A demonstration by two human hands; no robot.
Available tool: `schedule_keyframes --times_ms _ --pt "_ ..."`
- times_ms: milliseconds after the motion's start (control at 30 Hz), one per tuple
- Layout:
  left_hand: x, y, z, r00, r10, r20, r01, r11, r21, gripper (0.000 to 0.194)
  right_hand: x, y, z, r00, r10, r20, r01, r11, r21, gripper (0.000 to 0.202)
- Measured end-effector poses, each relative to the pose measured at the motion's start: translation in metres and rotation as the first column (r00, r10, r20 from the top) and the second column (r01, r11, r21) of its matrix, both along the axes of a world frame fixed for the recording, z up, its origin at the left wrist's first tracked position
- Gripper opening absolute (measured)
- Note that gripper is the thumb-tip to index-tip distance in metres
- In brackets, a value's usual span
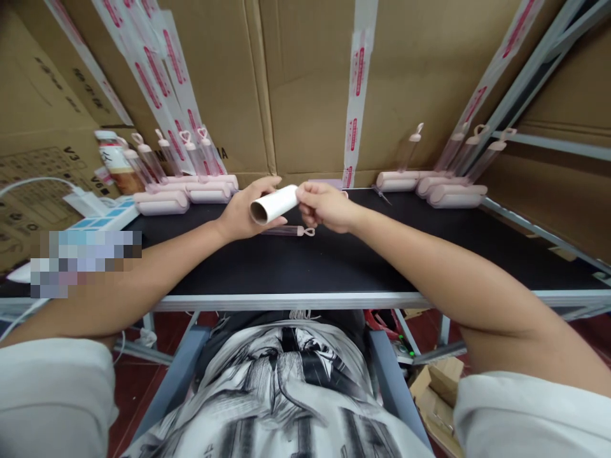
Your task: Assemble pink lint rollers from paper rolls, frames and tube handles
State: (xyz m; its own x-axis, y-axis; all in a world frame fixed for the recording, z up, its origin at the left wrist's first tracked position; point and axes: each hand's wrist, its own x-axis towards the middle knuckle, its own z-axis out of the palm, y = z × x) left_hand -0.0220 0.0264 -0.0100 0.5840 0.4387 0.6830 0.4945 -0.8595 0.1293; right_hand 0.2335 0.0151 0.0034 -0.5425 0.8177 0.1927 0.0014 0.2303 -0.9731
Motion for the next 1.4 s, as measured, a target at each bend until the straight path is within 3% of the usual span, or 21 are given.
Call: schedule_keyframes --times_ms 33,100,133,233,300,367,433,667,867,1000,1133,1400 --pt "0.000 -0.002 0.002 1.000 -0.018 -0.021 0.019 0.999 0.051 0.080 -0.005 -0.003 -0.004 0.999 0.019 0.045 -0.020 1.000 0.010 0.059" --pt "0.001 -0.007 0.005 0.998 -0.038 -0.043 0.043 0.992 0.120 0.067 -0.005 -0.001 -0.007 0.971 -0.080 0.226 0.036 0.981 0.192 0.048" --pt "0.001 -0.008 0.006 0.999 -0.038 -0.034 0.042 0.990 0.133 0.064 -0.002 0.003 -0.008 0.934 -0.186 0.306 0.080 0.942 0.327 0.041" --pt "0.000 -0.009 0.008 0.999 0.011 0.042 -0.016 0.993 0.118 0.062 0.018 0.023 -0.008 0.760 -0.495 0.421 0.119 0.743 0.658 0.020" --pt "-0.002 -0.007 0.008 0.997 0.041 0.070 -0.047 0.995 0.084 0.062 0.031 0.038 -0.011 0.603 -0.599 0.527 0.035 0.680 0.732 0.027" --pt "-0.004 -0.004 0.007 0.997 0.045 0.067 -0.049 0.998 0.048 0.060 0.041 0.050 -0.017 0.449 -0.637 0.626 -0.051 0.681 0.730 0.035" --pt "-0.006 -0.002 0.006 0.998 0.040 0.051 -0.041 0.999 0.019 0.058 0.045 0.057 -0.024 0.388 -0.629 0.674 -0.086 0.703 0.706 0.037" --pt "-0.005 -0.004 0.006 1.000 0.012 0.017 -0.012 1.000 0.007 0.056 0.038 0.053 -0.028 0.403 -0.554 0.729 -0.189 0.729 0.658 0.021" --pt "-0.004 -0.004 0.006 1.000 0.022 0.009 -0.022 1.000 -0.018 0.056 0.023 0.024 -0.014 0.379 -0.468 0.799 -0.328 0.739 0.588 0.032" --pt "-0.004 -0.004 0.006 0.999 0.035 0.007 -0.035 0.999 -0.029 0.054 0.016 0.013 -0.009 0.444 -0.496 0.747 -0.279 0.715 0.641 0.033" --pt "-0.005 -0.004 0.005 0.999 0.050 -0.004 -0.050 0.998 -0.049 0.056 0.020 0.021 -0.013 0.474 -0.568 0.672 -0.199 0.675 0.711 0.043" --pt "-0.003 -0.003 0.004 0.993 0.100 -0.060 -0.105 0.990 -0.090 0.054 0.024 0.045 -0.034 0.636 -0.419 0.648 -0.218 0.708 0.671 0.031"
